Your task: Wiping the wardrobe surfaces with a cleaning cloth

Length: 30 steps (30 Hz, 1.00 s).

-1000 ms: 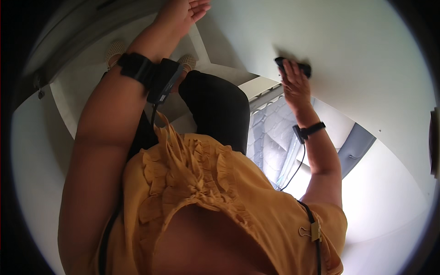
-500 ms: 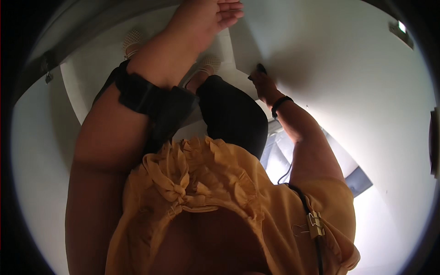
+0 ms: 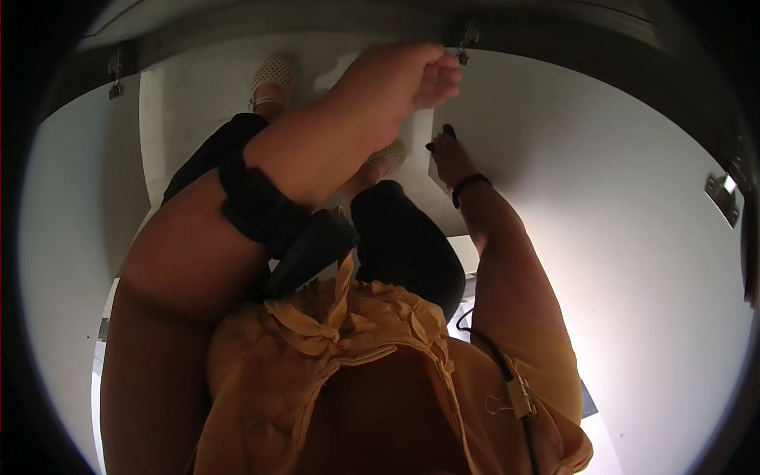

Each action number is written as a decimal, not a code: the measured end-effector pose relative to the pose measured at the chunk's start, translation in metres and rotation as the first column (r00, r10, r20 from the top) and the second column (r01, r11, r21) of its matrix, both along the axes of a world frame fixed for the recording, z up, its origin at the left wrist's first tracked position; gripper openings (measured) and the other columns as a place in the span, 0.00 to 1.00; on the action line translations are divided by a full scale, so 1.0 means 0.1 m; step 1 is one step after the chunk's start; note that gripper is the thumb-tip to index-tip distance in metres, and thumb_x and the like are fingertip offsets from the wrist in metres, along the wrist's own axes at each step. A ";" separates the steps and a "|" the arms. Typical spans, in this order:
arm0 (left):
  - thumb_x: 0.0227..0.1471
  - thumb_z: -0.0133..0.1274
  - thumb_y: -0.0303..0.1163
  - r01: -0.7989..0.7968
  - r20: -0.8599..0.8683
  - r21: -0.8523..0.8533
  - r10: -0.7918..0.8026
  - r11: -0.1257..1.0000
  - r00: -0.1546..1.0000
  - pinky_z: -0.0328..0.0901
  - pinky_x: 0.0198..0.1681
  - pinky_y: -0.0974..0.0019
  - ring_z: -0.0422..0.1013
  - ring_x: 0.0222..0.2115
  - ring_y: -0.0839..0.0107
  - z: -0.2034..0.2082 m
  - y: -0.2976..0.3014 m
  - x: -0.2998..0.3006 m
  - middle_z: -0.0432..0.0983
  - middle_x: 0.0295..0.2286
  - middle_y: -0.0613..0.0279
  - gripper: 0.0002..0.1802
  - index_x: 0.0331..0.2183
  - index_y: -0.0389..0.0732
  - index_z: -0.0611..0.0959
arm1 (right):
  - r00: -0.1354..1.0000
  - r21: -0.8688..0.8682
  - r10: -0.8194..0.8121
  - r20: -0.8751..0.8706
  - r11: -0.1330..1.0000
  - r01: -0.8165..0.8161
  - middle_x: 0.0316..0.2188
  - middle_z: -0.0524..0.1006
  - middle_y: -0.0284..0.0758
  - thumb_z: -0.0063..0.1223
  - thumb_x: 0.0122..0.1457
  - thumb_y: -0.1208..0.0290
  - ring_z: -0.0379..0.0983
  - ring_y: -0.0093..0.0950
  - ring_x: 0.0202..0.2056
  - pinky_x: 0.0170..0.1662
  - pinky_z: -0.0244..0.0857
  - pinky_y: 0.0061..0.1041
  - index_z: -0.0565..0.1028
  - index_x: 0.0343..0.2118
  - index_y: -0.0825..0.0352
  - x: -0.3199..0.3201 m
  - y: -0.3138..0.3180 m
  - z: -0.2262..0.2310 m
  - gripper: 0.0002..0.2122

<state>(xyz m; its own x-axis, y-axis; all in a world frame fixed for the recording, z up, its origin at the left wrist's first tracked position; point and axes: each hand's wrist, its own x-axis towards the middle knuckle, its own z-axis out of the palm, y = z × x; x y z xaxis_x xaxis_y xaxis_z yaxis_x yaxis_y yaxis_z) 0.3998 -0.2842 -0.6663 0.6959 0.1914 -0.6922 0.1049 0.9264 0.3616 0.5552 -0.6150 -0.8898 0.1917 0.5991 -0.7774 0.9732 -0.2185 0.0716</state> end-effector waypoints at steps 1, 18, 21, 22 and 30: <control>0.61 0.45 0.38 -0.018 0.005 0.012 0.018 1.000 1.000 0.67 0.49 0.66 0.74 0.42 0.66 0.00 -0.01 0.01 0.78 0.39 0.55 0.17 0.42 0.35 0.79 | 1.000 0.012 0.018 0.005 1.000 -0.018 0.48 0.71 0.36 0.50 0.59 0.71 0.64 0.31 0.57 0.63 0.52 0.30 0.74 0.46 0.62 0.07 0.30 0.10 0.12; 0.61 0.46 0.41 0.113 0.125 0.097 -0.124 0.989 0.984 0.65 0.52 0.65 0.71 0.46 0.65 -0.40 -0.30 -0.07 0.75 0.44 0.54 0.21 0.46 0.34 0.77 | 0.700 0.424 -0.088 0.709 0.846 -0.323 0.64 0.60 0.34 0.41 0.58 0.77 0.50 0.32 0.67 0.67 0.43 0.36 0.73 0.55 0.53 -0.07 0.84 3.69 0.22; 0.61 0.46 0.40 0.122 0.142 0.089 -0.133 0.989 0.981 0.64 0.52 0.65 0.71 0.47 0.64 -0.45 -0.28 -0.01 0.74 0.45 0.54 0.20 0.46 0.34 0.77 | 0.592 0.519 -0.259 0.763 0.791 -0.324 0.63 0.63 0.35 0.41 0.57 0.79 0.55 0.36 0.64 0.65 0.49 0.42 0.74 0.54 0.52 -0.40 0.40 4.33 0.23; 0.61 0.46 0.39 0.121 0.150 0.082 -0.132 0.989 0.980 0.64 0.52 0.64 0.70 0.47 0.64 -0.52 -0.33 0.01 0.74 0.46 0.54 0.20 0.46 0.34 0.76 | 0.508 0.493 -0.292 0.810 0.809 -0.321 0.62 0.64 0.35 0.43 0.57 0.77 0.57 0.39 0.63 0.63 0.50 0.46 0.75 0.53 0.49 -0.48 0.24 4.56 0.22; 0.60 0.47 0.39 0.116 0.151 0.022 -0.118 0.993 0.981 0.66 0.49 0.66 0.72 0.44 0.66 -0.70 -0.35 0.04 0.75 0.43 0.56 0.19 0.45 0.34 0.77 | -0.216 0.197 -0.431 0.876 0.728 -0.656 0.56 0.63 0.59 0.56 0.55 0.69 0.59 0.57 0.57 0.60 0.55 0.51 0.71 0.54 0.66 -0.47 -0.26 6.82 0.22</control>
